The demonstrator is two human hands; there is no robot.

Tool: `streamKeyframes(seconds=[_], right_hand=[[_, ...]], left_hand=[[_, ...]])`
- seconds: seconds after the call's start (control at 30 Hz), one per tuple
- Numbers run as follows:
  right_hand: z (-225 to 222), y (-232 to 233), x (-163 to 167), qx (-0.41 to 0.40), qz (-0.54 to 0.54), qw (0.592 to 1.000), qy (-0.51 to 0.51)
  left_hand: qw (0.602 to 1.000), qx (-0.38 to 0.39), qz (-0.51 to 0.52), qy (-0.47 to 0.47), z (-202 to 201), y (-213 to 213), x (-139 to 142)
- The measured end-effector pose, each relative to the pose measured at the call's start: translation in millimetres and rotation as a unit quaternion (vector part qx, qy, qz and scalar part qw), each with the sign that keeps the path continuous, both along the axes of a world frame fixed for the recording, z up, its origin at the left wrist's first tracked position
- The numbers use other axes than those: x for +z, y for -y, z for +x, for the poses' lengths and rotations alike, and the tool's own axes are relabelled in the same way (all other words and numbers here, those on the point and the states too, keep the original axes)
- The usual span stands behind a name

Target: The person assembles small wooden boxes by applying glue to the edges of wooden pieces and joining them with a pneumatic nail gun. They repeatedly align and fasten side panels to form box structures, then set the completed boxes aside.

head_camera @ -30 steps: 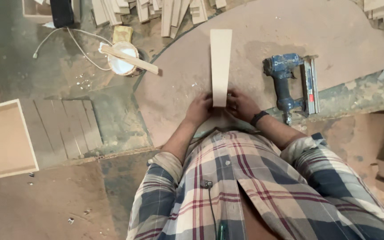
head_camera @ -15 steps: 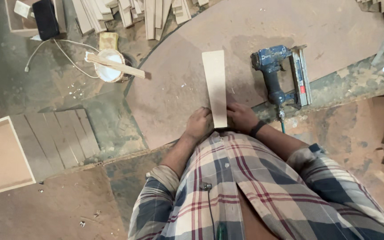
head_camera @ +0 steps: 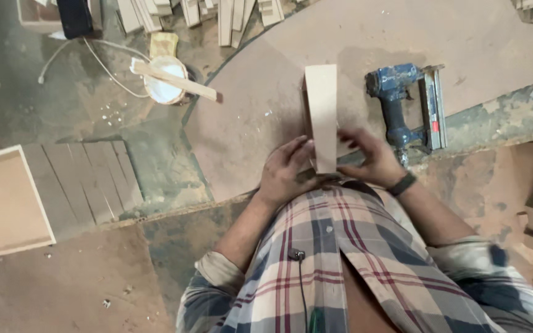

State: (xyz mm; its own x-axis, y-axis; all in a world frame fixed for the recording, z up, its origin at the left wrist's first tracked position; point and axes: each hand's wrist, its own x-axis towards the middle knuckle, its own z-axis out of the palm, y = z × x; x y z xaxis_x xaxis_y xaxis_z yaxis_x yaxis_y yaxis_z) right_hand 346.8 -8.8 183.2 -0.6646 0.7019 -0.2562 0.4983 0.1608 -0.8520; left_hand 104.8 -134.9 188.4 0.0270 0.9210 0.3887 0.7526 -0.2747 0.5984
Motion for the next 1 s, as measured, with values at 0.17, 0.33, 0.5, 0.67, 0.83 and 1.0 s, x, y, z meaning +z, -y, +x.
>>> streamKeyframes(seconds=[0.17,0.33,0.5,0.67,0.83,1.0], right_hand=[[-19.1,-43.0,46.7,0.038,0.129,0.978,-0.161],[-67.8,-88.9,48.8,0.018,0.057,0.984,-0.169],[-79.3,-93.9,45.5,0.025,0.044,0.988,-0.143],[-77.7,-96.0,50.9,0.040,0.120,0.988,-0.093],[-83.9,-94.4,51.5,0.052,0.097,0.990,-0.093],[-85.8,-93.2,42.2,0.075,0.123,0.981,-0.126]], left_hand=[[0.989,-0.038,0.117,-0.085,7.2,-9.7,34.7],[0.986,-0.018,0.130,-0.104,16.2,-17.3,38.1],[0.991,-0.005,0.116,-0.072,22.9,-15.0,36.7],[0.994,0.014,0.094,-0.045,28.4,-13.2,32.6],[0.996,0.019,0.084,-0.030,30.1,-14.5,31.4],[0.996,-0.016,0.082,-0.039,23.9,-15.0,41.3]])
